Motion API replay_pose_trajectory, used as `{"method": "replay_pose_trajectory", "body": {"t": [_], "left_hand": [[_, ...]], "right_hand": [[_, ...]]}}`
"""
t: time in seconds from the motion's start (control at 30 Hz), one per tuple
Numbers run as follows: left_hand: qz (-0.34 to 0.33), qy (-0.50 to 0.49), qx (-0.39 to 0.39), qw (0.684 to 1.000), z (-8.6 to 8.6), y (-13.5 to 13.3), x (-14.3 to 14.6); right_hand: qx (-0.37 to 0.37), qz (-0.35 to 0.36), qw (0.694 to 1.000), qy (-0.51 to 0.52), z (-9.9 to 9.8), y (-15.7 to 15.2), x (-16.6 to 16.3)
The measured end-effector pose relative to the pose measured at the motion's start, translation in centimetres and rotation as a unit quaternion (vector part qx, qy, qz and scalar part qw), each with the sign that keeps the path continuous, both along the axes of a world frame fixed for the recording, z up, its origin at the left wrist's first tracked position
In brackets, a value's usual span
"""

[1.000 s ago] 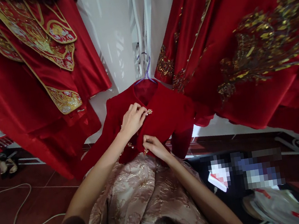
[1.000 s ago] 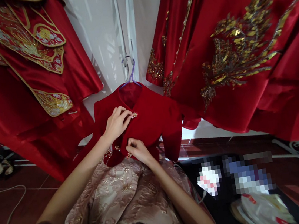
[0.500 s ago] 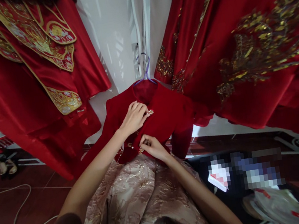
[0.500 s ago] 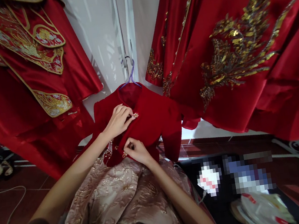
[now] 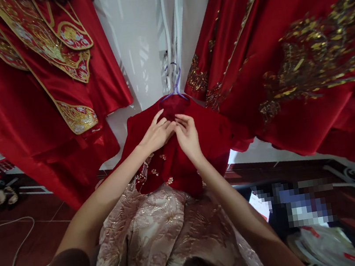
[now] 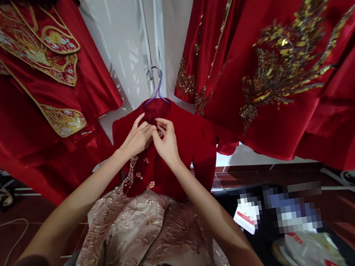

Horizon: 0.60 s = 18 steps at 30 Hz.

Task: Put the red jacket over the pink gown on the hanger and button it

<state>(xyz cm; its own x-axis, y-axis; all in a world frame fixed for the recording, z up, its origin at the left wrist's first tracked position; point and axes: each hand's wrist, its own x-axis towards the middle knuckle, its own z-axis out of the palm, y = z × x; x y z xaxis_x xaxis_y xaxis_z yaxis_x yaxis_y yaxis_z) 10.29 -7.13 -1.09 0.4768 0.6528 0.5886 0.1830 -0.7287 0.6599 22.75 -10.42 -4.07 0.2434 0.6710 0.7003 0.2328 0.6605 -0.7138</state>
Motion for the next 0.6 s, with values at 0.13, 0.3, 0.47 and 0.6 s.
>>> {"method": "replay_pose_trajectory", "body": {"t": [0.13,0.3,0.47,0.6], "left_hand": [[0.095,0.007,0.086,0.992,-0.3,0.9,-0.9],[0.305,0.069,0.209,0.927,-0.3,1.2,-2.1],[0.396,0.072,0.173,0.899,-0.7,3.0,-4.0],[0.365,0.069,0.089,0.924,-0.8,5.0,-6.8]], "right_hand": [[-0.119,-0.031,0.992,-0.031,2.2,1.8,-1.2],[-0.16,-0.237,0.952,-0.105,2.0,2.2,0.0],[-0.16,-0.344,0.906,-0.19,1.2,2.7,4.1],[-0.214,-0.355,0.874,-0.252,1.2,2.6,7.9]]}}
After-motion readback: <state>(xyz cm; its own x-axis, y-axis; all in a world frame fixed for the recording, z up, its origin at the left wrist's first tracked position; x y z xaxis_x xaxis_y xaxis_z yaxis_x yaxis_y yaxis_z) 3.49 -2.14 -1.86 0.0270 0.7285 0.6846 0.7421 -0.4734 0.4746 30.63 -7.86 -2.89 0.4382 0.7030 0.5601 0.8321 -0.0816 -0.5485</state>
